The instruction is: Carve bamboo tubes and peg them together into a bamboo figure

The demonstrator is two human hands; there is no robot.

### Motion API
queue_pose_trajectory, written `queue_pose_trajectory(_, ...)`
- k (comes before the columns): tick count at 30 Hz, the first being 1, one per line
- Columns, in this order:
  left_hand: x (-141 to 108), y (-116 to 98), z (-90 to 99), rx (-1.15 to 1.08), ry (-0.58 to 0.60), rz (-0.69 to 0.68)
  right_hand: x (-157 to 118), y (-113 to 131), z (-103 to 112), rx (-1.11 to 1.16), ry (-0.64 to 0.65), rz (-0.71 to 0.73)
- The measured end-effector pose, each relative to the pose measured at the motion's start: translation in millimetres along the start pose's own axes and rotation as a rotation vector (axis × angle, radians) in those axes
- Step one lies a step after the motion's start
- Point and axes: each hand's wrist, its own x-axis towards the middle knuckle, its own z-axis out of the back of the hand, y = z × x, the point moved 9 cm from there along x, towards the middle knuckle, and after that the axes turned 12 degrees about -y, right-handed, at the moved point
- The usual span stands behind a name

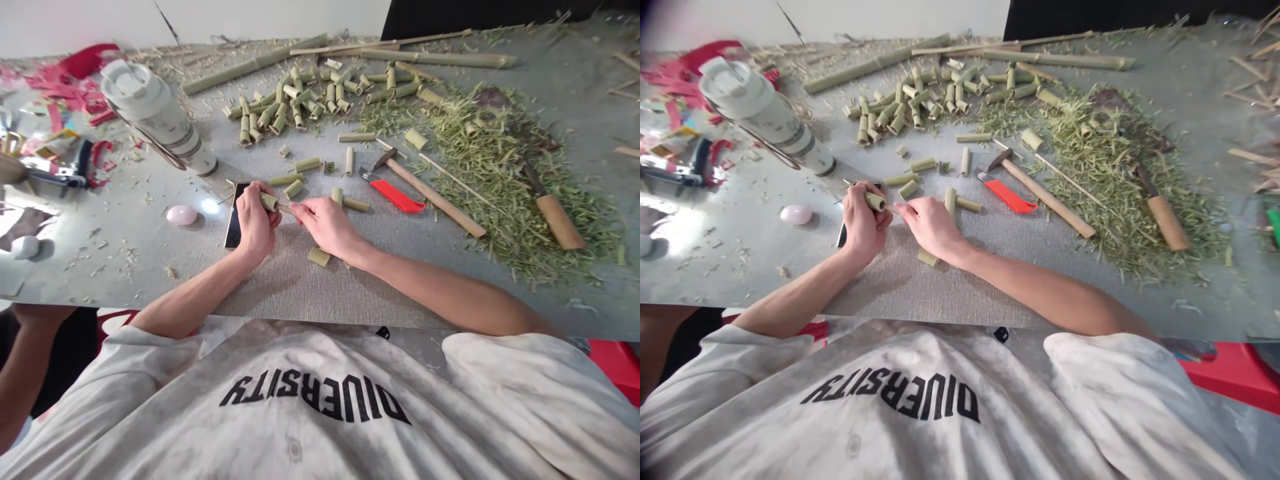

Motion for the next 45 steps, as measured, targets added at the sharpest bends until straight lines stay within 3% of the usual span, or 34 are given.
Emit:
queue_pose_trajectory(3,4,-1,-0.3,-0.031,0.018,0.047,2,5,3,0.022,-0.017,0.003)
queue_pose_trajectory(9,11,-22,-0.6,-0.064,0.050,-0.106,9,21,10,0.022,0.026,0.023)
queue_pose_trajectory(17,4,-27,-15.6,-0.122,0.289,0.062,-3,51,49,-0.093,0.030,0.114)
queue_pose_trajectory(21,5,-26,-16.5,-0.151,0.312,0.085,-10,70,61,-0.178,-0.006,0.161)
queue_pose_trajectory(27,1,-26,-18.5,-0.121,0.312,0.030,-15,74,51,-0.358,-0.023,0.218)
queue_pose_trajectory(35,-7,-30,-14.1,-0.054,0.202,-0.143,-20,67,35,-0.680,-0.024,0.252)
queue_pose_trajectory(40,-14,-33,-11.9,0.005,0.196,-0.289,-22,68,34,-0.711,-0.032,0.267)
queue_pose_trajectory(45,-17,-34,-12.6,0.019,0.200,-0.291,-21,65,32,-0.659,-0.014,0.268)
